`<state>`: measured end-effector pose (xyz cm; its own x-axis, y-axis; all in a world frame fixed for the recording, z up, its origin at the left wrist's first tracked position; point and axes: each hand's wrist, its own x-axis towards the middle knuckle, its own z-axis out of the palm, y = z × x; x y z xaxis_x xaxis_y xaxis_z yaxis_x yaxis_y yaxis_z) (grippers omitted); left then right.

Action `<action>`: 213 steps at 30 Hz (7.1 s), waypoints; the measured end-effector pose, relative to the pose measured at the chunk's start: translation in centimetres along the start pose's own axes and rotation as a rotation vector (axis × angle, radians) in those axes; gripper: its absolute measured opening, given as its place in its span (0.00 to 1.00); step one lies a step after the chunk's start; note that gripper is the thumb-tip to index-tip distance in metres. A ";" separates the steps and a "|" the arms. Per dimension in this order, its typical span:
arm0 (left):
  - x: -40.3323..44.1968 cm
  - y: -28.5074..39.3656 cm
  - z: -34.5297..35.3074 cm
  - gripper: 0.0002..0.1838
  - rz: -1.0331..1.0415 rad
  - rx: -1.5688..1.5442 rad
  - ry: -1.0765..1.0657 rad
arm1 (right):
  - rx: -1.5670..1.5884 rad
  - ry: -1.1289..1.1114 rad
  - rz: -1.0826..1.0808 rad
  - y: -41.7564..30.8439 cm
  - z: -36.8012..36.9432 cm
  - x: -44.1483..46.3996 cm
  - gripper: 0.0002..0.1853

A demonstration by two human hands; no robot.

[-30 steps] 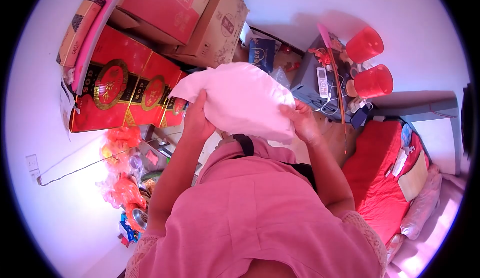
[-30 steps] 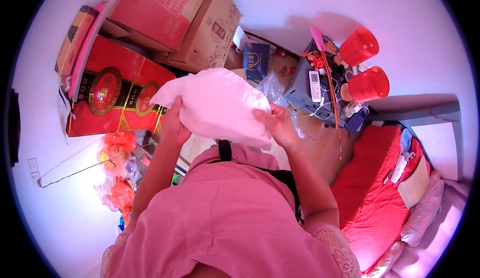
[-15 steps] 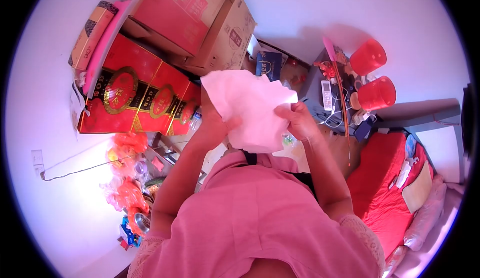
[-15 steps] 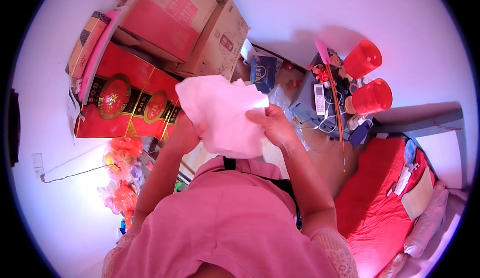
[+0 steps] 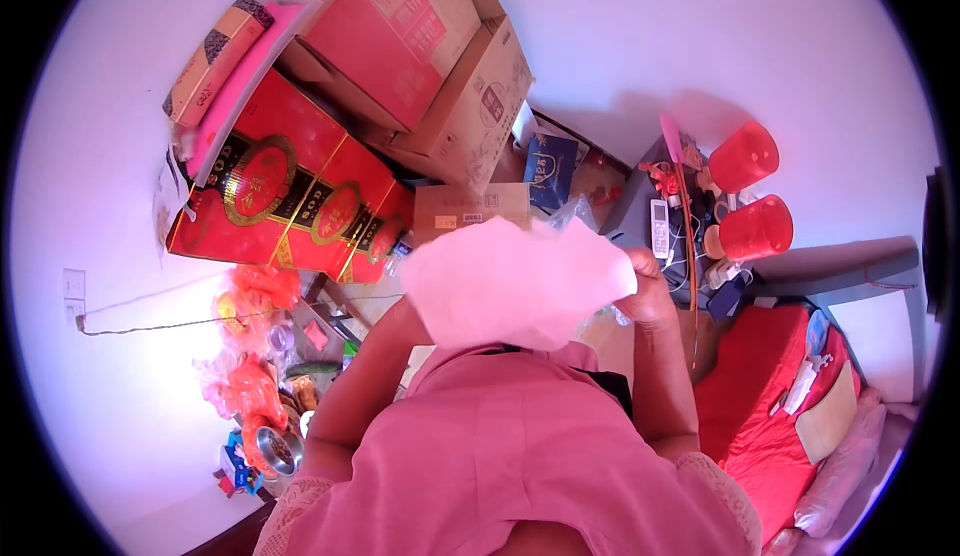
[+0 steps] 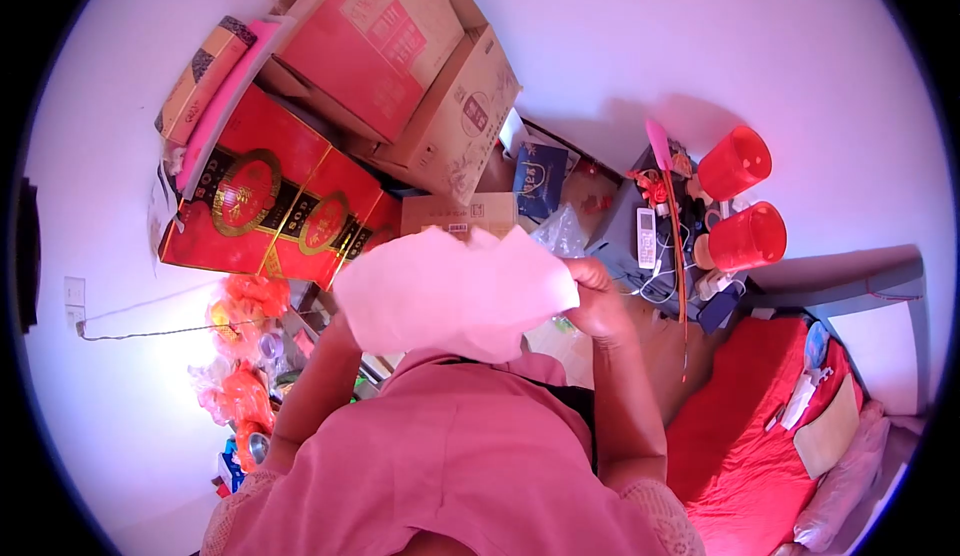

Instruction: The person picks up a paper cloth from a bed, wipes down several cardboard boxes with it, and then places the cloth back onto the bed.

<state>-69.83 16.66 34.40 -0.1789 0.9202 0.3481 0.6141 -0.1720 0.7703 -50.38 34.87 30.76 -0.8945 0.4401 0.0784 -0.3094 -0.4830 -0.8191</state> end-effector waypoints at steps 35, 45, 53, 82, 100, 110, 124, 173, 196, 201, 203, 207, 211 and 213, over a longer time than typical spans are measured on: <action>3.4 0.5 0.4 0.25 -0.497 -0.655 0.368 | -0.055 0.395 0.097 1.3 0.5 4.4 0.11; 0.0 -3.3 1.4 0.26 -0.786 -1.327 0.264 | 0.213 0.286 0.242 4.7 1.3 3.2 0.11; -0.2 -2.4 2.4 0.19 -0.861 -1.172 0.200 | -0.022 0.355 0.339 4.3 1.0 3.2 0.12; 0.3 -1.1 1.0 0.16 -0.695 -0.672 0.220 | 0.006 0.170 0.155 -2.2 1.1 2.9 0.14; -0.5 -1.4 1.2 0.29 -0.311 0.291 0.448 | -0.805 0.261 0.130 3.2 3.8 3.9 0.09; -1.4 -1.9 3.4 0.28 -0.721 -0.765 0.001 | -0.230 -0.031 0.398 4.9 5.8 4.4 0.11; -3.2 -8.6 -1.0 0.22 -0.660 -0.757 0.251 | 0.116 0.146 0.670 13.8 7.8 9.2 0.19; -7.0 -19.8 -3.8 0.12 -1.048 -0.502 0.567 | -1.647 0.035 -0.501 -0.2 8.0 70.7 0.18; 21.4 -20.6 -30.4 0.24 -0.077 1.277 0.348 | -1.029 0.052 -0.883 11.4 14.2 54.0 0.25; 21.9 -21.4 -30.8 0.26 -0.236 1.271 0.217 | -0.990 0.299 -0.853 11.6 12.7 57.1 0.27; 22.1 -21.2 -30.9 0.26 -0.243 1.262 0.226 | -0.986 0.343 -0.836 12.4 13.1 57.0 0.27; 22.2 -21.6 -30.7 0.25 -0.261 1.302 0.231 | -1.006 0.318 -0.870 13.6 13.4 55.9 0.27; 22.2 -21.8 -30.7 0.24 -0.257 1.297 0.221 | -0.844 0.547 -0.775 12.1 11.6 60.2 0.25; 22.3 -21.8 -30.6 0.24 -0.269 1.330 0.219 | -0.971 0.621 -0.701 10.1 8.7 64.0 0.24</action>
<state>-110.72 30.16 41.70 -0.4488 0.7763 0.4427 0.7860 0.5786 -0.2179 -113.53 51.55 32.50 -0.2705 0.7637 0.5862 -0.0545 0.5958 -0.8013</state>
